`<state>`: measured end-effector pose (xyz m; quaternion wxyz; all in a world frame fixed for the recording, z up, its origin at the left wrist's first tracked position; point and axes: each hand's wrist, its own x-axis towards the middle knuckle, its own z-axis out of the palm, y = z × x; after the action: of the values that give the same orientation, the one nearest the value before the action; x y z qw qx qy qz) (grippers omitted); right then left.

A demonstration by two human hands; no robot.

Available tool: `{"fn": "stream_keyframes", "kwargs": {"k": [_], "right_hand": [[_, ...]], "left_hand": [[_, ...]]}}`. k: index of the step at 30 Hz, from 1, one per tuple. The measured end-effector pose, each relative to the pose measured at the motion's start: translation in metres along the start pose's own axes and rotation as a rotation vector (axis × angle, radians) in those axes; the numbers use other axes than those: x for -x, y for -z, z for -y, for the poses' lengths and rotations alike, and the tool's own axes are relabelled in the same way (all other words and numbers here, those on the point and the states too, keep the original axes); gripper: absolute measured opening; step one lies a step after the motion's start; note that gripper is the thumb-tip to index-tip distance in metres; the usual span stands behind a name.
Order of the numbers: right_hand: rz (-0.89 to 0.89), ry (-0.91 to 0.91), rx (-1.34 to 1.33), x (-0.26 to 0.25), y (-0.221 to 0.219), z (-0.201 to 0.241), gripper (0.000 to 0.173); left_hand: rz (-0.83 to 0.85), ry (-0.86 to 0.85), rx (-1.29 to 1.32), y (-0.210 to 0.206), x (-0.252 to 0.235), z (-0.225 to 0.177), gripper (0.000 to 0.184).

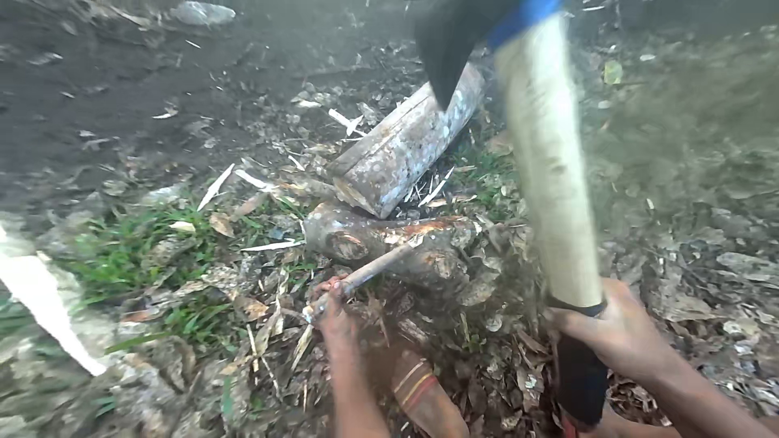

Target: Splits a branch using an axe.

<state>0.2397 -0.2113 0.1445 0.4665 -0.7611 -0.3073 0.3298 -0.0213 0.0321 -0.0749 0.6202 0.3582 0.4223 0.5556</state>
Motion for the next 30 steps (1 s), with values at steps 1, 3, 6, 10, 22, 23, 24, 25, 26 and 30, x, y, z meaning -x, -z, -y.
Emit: {"fn": "stream_keyframes", "kwargs": {"k": [1,3,6,10,22,23,24,25,26,30], "right_hand": [[-0.008,0.075,-0.035,0.000,0.000,0.006,0.025],[0.003,0.185,-0.083,0.001,-0.001,0.015,0.028],[0.049,0.192,-0.092,0.002,-0.007,0.008,0.028],[0.081,-0.115,0.187,0.004,-0.020,-0.054,0.020],[0.205,-0.526,0.383,0.003,-0.027,-0.119,0.026],[0.189,-0.521,0.360,0.006,-0.026,-0.113,0.026],[0.172,-0.505,0.328,0.009,-0.025,-0.106,0.026],[0.150,-0.472,0.289,0.011,-0.024,-0.096,0.026],[0.117,-0.424,0.244,0.012,-0.023,-0.085,0.025],[-0.045,-0.062,0.065,0.005,-0.009,-0.030,0.024]], "left_hand": [[-0.006,0.006,0.014,0.000,0.003,0.001,0.009],[0.030,-0.005,0.024,-0.006,0.007,-0.004,0.011],[0.103,-0.023,0.011,-0.022,0.007,-0.008,0.014],[0.070,0.007,-0.006,-0.027,-0.003,-0.004,0.010],[0.207,-0.053,0.103,-0.087,-0.016,-0.031,0.016],[0.230,-0.065,0.077,-0.089,-0.018,-0.029,0.015],[0.247,-0.076,0.052,-0.088,-0.021,-0.025,0.014],[0.247,-0.080,0.039,-0.086,-0.024,-0.018,0.014],[0.232,-0.073,0.038,-0.082,-0.026,-0.011,0.013],[0.164,-0.026,0.076,-0.060,-0.030,0.009,0.009]]}}
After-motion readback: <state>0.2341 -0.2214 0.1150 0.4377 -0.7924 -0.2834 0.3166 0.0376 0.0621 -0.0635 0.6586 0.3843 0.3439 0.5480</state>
